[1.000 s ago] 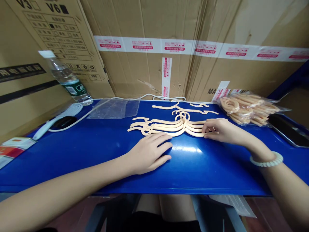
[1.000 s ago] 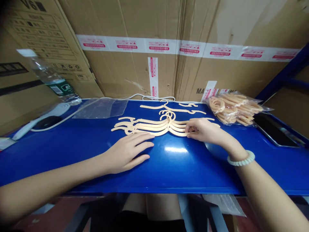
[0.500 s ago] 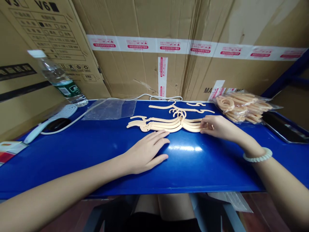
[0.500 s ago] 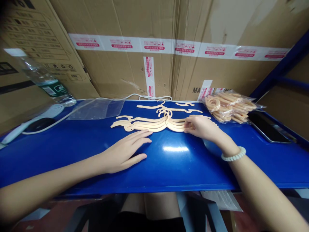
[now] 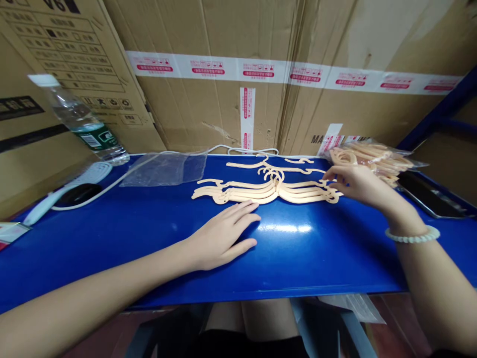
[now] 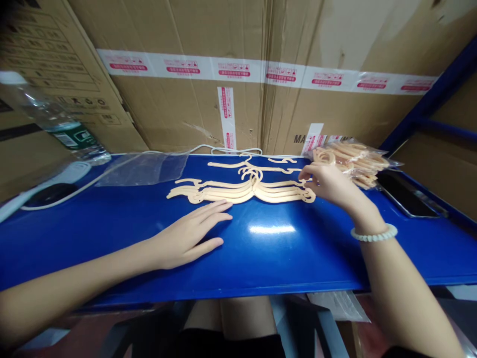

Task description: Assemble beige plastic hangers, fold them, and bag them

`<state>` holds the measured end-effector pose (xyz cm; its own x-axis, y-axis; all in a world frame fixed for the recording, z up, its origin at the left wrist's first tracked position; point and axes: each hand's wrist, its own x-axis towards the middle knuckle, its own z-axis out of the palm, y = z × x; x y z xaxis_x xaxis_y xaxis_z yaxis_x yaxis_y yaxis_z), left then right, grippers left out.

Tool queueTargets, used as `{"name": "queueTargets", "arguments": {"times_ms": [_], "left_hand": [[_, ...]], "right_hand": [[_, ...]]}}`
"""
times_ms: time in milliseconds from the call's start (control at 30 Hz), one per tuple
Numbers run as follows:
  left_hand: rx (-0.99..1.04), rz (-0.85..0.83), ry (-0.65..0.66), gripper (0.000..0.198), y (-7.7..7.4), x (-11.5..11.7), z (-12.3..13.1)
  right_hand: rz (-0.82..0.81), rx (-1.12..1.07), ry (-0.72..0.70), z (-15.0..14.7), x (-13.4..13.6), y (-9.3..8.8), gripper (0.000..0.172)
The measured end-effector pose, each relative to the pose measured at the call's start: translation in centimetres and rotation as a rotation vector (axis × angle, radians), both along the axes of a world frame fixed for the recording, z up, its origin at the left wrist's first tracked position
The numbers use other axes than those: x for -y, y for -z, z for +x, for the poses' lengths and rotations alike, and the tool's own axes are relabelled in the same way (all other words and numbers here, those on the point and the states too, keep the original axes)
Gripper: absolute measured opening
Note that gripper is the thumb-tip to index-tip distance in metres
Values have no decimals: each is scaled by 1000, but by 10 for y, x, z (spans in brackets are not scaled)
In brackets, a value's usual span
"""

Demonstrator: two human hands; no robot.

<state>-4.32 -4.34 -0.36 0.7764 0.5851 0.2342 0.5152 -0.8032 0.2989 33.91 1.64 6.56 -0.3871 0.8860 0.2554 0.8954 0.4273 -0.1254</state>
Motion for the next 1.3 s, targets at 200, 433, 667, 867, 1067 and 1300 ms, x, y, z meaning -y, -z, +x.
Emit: {"name": "queueTargets", "arguments": {"times_ms": [200, 433, 667, 867, 1067, 1300], "left_hand": [[-30, 46, 6, 46, 1, -1, 0], [-47, 104, -57, 47, 3, -3, 0], [-68, 122, -341, 64, 13, -9, -3], [-139, 103, -344, 70, 14, -12, -4], [-171, 105, -327, 70, 14, -13, -3], [-189, 104, -332, 70, 13, -13, -4]], "right_hand": [[-179, 65, 6, 6, 1, -3, 46], [-223, 69, -139, -3, 0, 15, 63], [-248, 69, -162, -7, -4, 21, 58], [-261, 56, -180, -4, -7, 20, 52], [-235, 41, -175, 2, -12, 20, 49], [-208, 71, -169, 4, -13, 20, 51]]}}
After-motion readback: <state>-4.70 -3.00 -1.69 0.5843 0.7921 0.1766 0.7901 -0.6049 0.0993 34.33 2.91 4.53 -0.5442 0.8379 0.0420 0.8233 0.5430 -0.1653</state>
